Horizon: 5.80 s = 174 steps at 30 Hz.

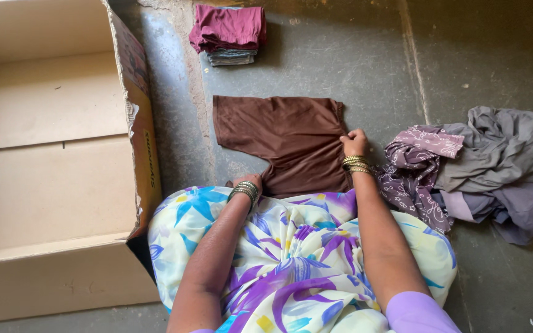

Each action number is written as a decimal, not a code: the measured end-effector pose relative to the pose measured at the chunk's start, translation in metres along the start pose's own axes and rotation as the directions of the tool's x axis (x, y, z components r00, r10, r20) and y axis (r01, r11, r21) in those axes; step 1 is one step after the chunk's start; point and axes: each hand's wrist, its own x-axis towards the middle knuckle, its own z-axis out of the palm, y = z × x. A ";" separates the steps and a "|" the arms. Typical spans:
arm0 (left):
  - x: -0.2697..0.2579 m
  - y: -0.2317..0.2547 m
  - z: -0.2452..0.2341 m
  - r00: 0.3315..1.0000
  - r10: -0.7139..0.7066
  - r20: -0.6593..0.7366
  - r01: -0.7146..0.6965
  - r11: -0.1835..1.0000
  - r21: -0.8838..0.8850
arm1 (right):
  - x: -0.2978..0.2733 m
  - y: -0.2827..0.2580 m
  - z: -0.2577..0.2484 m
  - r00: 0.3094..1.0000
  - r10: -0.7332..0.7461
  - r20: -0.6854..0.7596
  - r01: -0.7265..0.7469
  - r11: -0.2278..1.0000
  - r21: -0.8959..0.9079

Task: The person sits on the floor and folds a maroon short and a brown top by hand. Each item is smoothed, folded into a compact rectangle, and placed on a growing stack next to a cardboard box.

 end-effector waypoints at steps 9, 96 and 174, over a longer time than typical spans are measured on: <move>-0.024 0.013 -0.024 0.994 -0.030 0.102 0.024 0.998 0.063 | 0.009 0.003 -0.009 0.980 0.180 0.087 -0.193 0.968 0.162; 0.004 0.040 -0.065 0.848 0.170 -0.501 -0.274 0.952 -0.140 | 0.024 0.005 -0.017 0.940 -0.318 0.127 0.342 0.892 -0.297; -0.022 0.039 -0.024 0.814 0.051 -0.578 -0.014 0.997 0.070 | -0.128 -0.078 0.041 0.697 -0.594 0.402 0.717 0.596 -0.362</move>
